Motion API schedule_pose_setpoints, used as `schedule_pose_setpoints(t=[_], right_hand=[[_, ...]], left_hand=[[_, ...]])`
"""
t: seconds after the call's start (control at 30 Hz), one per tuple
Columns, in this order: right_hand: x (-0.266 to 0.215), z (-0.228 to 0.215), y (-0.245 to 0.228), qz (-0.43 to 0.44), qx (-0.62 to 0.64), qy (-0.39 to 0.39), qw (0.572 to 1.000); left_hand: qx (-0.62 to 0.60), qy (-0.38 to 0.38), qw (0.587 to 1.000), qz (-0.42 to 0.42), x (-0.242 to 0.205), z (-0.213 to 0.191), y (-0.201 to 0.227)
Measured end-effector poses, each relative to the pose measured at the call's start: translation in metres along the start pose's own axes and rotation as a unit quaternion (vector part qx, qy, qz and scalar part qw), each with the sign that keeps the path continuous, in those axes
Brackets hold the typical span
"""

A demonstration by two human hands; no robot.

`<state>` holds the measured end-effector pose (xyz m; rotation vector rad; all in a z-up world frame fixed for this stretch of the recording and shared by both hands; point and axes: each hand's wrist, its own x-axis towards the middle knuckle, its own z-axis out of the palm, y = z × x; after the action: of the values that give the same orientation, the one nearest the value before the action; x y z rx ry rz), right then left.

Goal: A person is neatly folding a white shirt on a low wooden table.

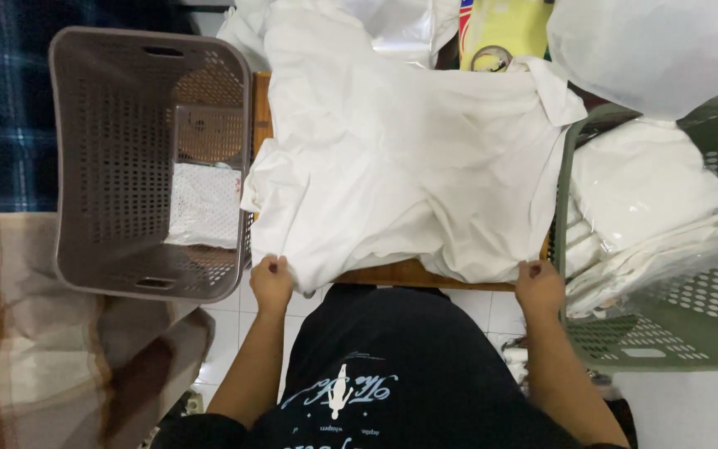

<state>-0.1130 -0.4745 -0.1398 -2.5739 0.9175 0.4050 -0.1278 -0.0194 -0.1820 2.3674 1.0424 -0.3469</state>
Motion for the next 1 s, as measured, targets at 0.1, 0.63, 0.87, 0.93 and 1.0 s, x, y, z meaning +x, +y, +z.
schedule_pose_setpoints(t=[0.1,0.63,0.87,0.93,1.0], right_hand=[[-0.004,-0.019,0.000,-0.054,0.115,0.027,0.991],[0.036,-0.120,0.044,-0.097,0.213,0.106,0.966],[0.046,-0.071,0.118,-0.055,-0.080,0.055,0.994],[0.043,-0.065,0.117,-0.026,-0.048,0.059,0.997],[0.040,-0.060,0.105,0.038,0.001,0.011,0.999]], left_hand=[[-0.052,0.102,0.992,0.052,-0.017,-0.023,0.007],[-0.147,0.107,0.967,0.177,-0.041,-0.086,0.034],[-0.015,-0.013,0.999,0.032,-0.039,-0.061,0.003],[-0.050,0.014,0.999,0.004,-0.034,-0.055,0.001],[0.027,0.030,0.997,0.073,-0.025,-0.044,-0.001]])
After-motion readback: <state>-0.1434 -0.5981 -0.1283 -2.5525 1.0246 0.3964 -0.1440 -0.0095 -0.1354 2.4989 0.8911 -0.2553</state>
